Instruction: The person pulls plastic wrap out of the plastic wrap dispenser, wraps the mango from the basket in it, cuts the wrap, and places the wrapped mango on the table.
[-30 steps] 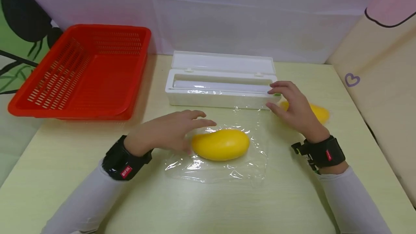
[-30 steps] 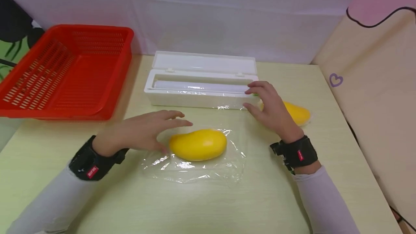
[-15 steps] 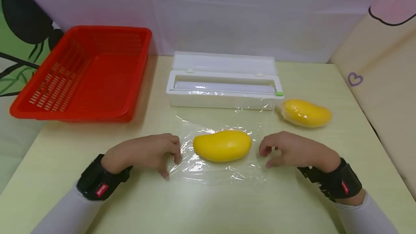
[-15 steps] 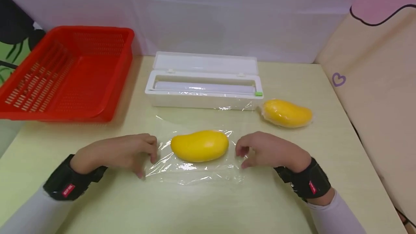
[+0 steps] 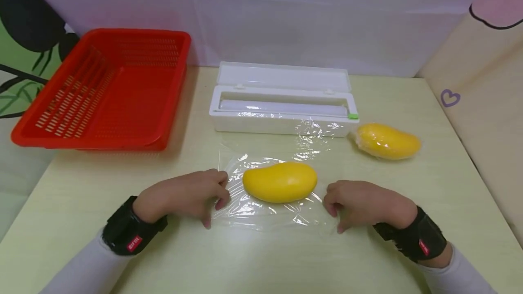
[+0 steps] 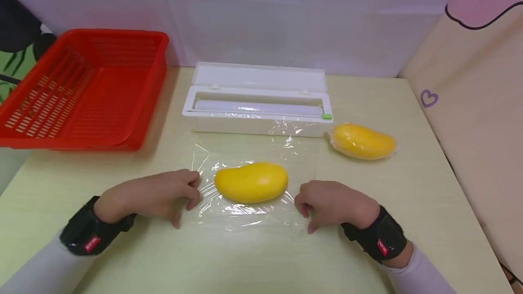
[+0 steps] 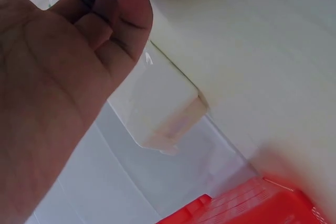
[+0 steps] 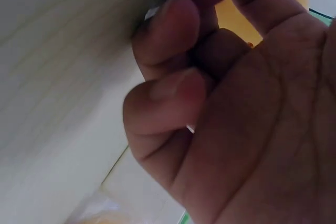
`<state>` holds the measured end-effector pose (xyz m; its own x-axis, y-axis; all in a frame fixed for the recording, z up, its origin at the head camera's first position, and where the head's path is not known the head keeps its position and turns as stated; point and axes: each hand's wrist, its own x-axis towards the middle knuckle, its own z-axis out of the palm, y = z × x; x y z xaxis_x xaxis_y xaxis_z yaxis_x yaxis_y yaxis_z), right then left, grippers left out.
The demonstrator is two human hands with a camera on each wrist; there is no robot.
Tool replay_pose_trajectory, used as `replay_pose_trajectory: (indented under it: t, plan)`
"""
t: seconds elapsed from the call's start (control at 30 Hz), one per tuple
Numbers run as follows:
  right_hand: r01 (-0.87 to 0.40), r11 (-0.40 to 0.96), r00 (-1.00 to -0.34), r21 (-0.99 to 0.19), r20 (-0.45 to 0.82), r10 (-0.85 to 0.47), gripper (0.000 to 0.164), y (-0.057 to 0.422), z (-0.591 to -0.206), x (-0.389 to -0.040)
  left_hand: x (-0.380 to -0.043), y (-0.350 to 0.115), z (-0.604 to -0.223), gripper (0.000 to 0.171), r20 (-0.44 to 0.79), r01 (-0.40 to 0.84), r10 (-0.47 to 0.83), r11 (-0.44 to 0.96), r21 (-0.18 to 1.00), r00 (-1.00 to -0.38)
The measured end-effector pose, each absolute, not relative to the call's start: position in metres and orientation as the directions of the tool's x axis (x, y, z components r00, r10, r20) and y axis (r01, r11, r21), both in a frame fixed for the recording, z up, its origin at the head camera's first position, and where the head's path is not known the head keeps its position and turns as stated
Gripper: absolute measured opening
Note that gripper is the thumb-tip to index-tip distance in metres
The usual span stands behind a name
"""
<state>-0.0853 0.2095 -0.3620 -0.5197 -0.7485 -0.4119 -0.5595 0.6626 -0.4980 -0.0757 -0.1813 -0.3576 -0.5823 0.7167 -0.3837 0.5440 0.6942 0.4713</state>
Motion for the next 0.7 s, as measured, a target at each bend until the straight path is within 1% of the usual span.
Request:
replay_pose_trajectory:
  t: [0.1, 0.17, 0.23, 0.33, 0.5, 0.63, 0.7]
  plan:
    - [-0.585, 0.635, -0.501, -0.505, -0.391, -0.772, 0.032, 0.209, -0.363, -0.086, -0.075, -0.182, -0.357, 0.026, -0.329, 0.598, 0.755, 0.652, 0.466, -0.568]
    - [-0.595, 0.613, -0.484, -0.52, -0.377, -0.79, 0.031, 0.21, -0.365, -0.087, -0.074, -0.184, -0.356, 0.024, -0.309, 0.615, 0.769, 0.636, 0.466, -0.56]
    - [-0.597, 0.579, -0.461, -0.555, -0.353, -0.814, 0.029, 0.212, -0.366, -0.089, -0.075, -0.185, -0.354, 0.023, -0.306, 0.615, 0.772, 0.631, 0.472, -0.557]
    - [-0.563, 0.534, -0.436, -0.631, -0.322, -0.84, 0.023, 0.217, -0.367, -0.093, -0.075, -0.188, -0.35, 0.021, -0.315, 0.592, 0.767, 0.635, 0.496, -0.559]
    - [-0.503, 0.399, -0.393, -0.767, -0.208, -0.896, 0.011, 0.227, -0.364, -0.102, -0.078, -0.197, -0.342, 0.023, -0.276, 0.573, 0.788, 0.597, 0.562, -0.55]
    - [-0.497, 0.277, -0.367, -0.822, -0.09, -0.926, 0.008, 0.234, -0.364, -0.112, -0.085, -0.204, -0.342, 0.03, -0.221, 0.566, 0.808, 0.551, 0.613, -0.547]
    - [-0.49, 0.239, -0.369, -0.838, -0.049, -0.928, 0.009, 0.236, -0.364, -0.117, -0.089, -0.205, -0.345, 0.029, -0.186, 0.556, 0.815, 0.522, 0.647, -0.549]
